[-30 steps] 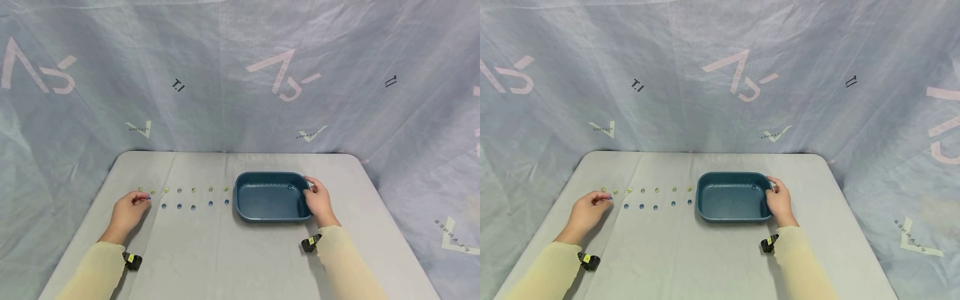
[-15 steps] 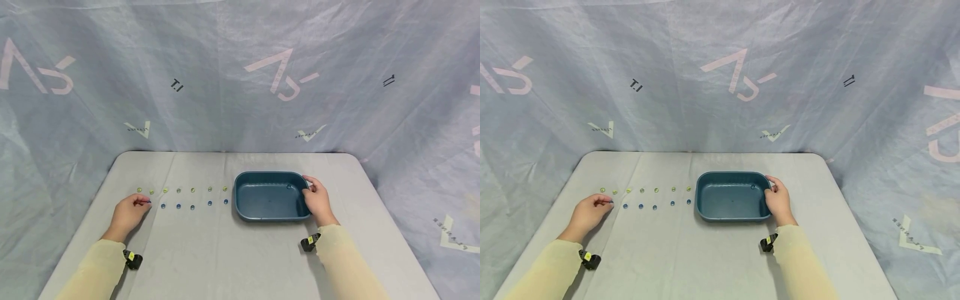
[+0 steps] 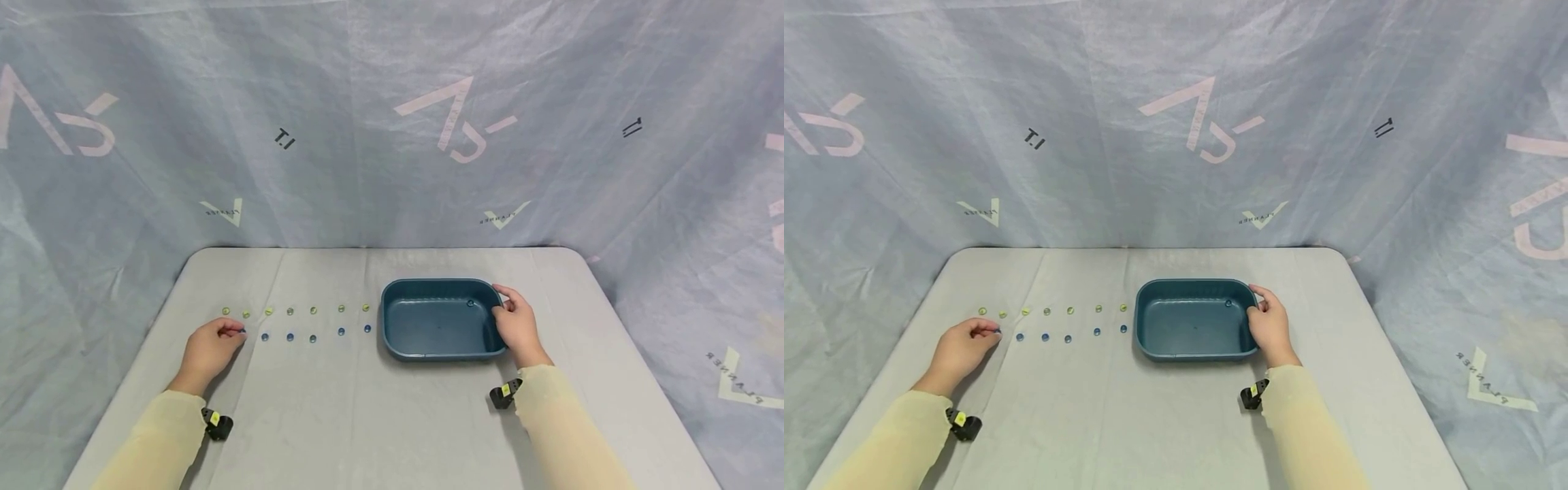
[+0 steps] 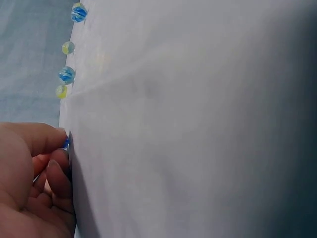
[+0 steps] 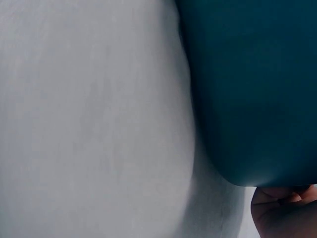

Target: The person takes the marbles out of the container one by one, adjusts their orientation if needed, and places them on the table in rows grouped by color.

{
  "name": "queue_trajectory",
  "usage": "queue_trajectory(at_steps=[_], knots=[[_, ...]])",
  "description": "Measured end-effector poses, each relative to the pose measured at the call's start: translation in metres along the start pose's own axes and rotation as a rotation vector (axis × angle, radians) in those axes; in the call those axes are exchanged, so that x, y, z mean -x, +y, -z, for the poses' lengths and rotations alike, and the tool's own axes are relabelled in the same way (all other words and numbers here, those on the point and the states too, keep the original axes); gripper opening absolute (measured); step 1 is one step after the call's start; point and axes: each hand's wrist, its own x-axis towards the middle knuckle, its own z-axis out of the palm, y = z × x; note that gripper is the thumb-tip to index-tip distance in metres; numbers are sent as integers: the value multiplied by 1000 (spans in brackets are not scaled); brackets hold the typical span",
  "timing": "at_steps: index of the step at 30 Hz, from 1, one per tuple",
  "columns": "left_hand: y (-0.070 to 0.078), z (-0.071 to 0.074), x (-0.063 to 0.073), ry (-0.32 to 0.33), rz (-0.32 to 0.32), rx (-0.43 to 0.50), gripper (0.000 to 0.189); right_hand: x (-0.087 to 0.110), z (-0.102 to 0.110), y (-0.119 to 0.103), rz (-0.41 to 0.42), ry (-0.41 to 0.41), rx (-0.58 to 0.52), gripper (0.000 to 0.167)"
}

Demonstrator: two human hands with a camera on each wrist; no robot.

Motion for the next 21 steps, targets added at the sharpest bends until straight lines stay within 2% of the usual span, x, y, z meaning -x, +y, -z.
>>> queue_trajectory(at_steps=[12, 16, 21], knots=[[3, 1, 2, 11, 9, 20, 20, 1, 0, 0, 9, 0, -7, 52], [3, 3, 2, -3, 14, 31, 22, 1, -1, -1, 6, 0, -12, 53], [8, 9, 1, -6, 43, 49, 26, 0, -1, -2, 12, 3, -13, 53]])
